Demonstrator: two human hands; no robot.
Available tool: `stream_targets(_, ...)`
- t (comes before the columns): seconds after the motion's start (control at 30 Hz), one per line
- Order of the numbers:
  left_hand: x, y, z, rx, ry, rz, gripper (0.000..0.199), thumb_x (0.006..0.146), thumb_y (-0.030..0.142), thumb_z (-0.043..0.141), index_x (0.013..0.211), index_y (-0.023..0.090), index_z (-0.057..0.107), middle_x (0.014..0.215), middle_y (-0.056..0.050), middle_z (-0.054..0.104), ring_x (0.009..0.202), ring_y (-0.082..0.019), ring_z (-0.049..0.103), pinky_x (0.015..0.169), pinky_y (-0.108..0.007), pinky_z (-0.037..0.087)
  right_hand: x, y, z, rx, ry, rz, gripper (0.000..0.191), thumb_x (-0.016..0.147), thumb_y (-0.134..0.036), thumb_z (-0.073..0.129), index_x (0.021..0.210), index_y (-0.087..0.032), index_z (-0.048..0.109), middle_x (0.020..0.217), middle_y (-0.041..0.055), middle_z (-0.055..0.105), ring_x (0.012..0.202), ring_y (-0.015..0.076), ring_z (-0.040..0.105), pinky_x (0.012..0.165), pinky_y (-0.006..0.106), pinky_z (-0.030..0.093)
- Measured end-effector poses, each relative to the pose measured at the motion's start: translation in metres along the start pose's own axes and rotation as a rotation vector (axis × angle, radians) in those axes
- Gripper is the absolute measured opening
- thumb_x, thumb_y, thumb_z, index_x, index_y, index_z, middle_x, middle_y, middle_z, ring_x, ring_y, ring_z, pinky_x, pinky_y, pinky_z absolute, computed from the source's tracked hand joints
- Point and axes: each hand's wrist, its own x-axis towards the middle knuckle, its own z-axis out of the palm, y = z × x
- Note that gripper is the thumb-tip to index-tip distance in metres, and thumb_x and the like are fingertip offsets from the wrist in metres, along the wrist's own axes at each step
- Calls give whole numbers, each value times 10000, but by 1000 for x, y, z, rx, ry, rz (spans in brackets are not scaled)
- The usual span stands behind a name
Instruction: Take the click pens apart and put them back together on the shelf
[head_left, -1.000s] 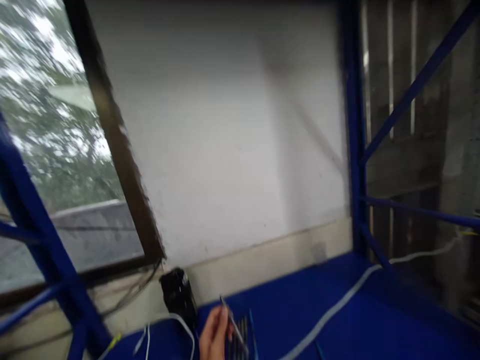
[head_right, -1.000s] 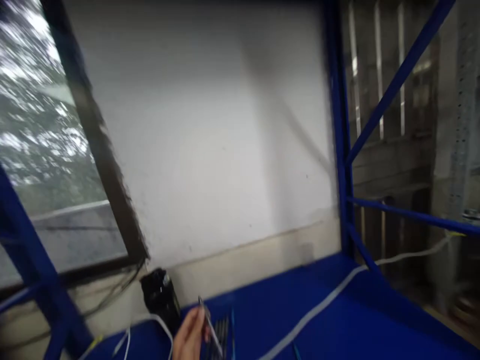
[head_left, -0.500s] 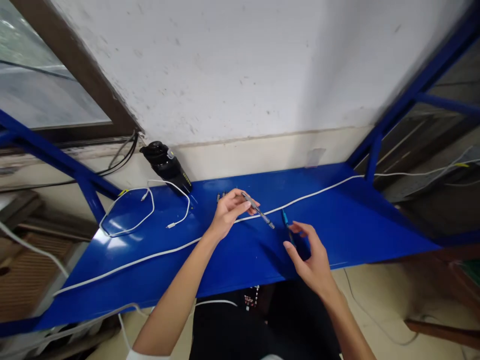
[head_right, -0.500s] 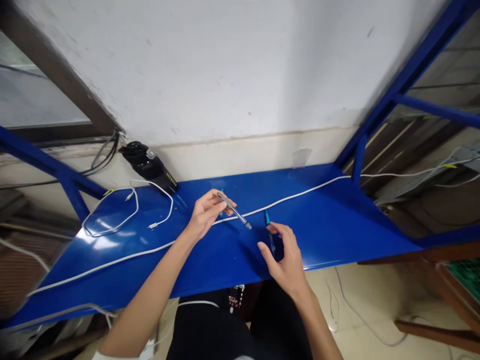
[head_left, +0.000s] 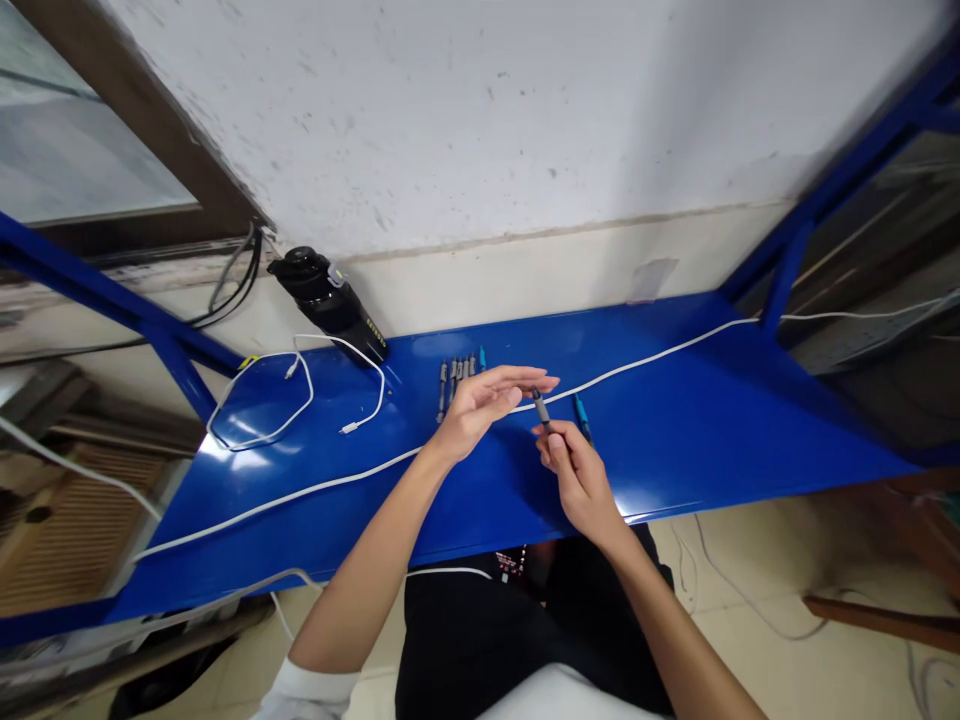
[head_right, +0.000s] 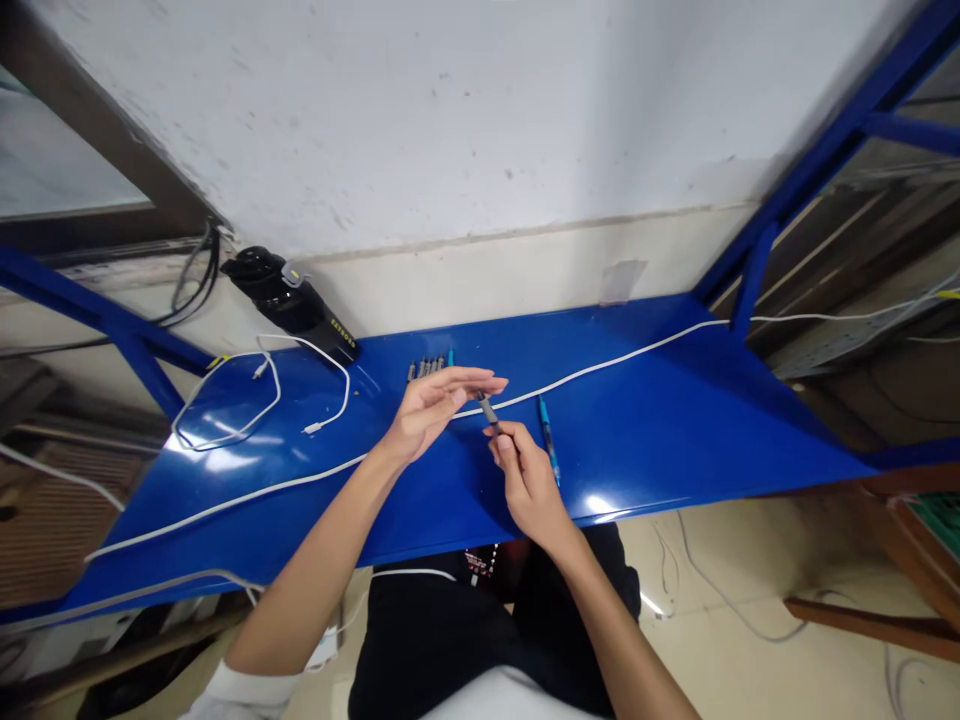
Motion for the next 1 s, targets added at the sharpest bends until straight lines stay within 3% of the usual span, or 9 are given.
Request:
stream_targets(0.13,0,-1,4,47,-51,-51,435,1019,479,762,1357,208,797,1326,-180,809,1278,-370,754,1119,-507,569,1,0,-1,82,-23,52,432,1152,-597,414,1201,-220,618,804,-8,481,660,167,460,604,293,412)
stream_targets(0.27,0,-7,9,99,40,-43,333,1006,445,788,1215,194,854,1139,-149,862,1125,-340,816,1022,-458,627,2,-1,-2,136,-47,67,450,1146,-613,423,1181,-221,642,787,-17,471,618,153,428,566,287,395)
stream_targets(0.37,-11,-13,17,112,163,-38,300,969,434,833,1128,182,871,1080,-136,872,1056,-336,831,978,-449,648,-2,-3,-5,169,-88,76,456,1154,-602,421,1165,-216,664,794,-15,489,606,142,432,560,280,390)
stream_targets(0.5,-46,-31,32,90,467,-41,270,954,415,855,1090,182,873,1055,-128,875,994,-327,847,964,-443,656,-11,-12,-14,26,-223,107,463,1174,-564,389,1087,-219,684,815,5,579,673,157,525,639,277,450)
stream_targets(0.67,-86,-55,44,-20,746,-39,315,888,434,918,1054,171,867,1037,-129,878,979,-327,856,964,-452,666,-14,-15,-18,-144,-359,-2,432,1186,-495,384,1037,-225,686,835,19,664,738,179,605,775,297,500)
stream_targets(0.77,-93,-60,45,-17,829,-19,323,863,427,940,1039,166,869,1000,-123,880,977,-326,857,971,-451,666,-11,-13,-17,-151,-415,-13,408,1187,-467,385,1044,-229,683,852,15,677,755,181,638,782,288,499)
stream_targets(1.0,-94,-61,47,-10,878,7,282,863,397,940,1010,164,875,952,-103,880,962,-317,860,946,-424,675,-11,-13,-17,-148,-412,-33,381,1188,-426,391,1039,-224,678,836,7,656,750,177,622,780,277,486)
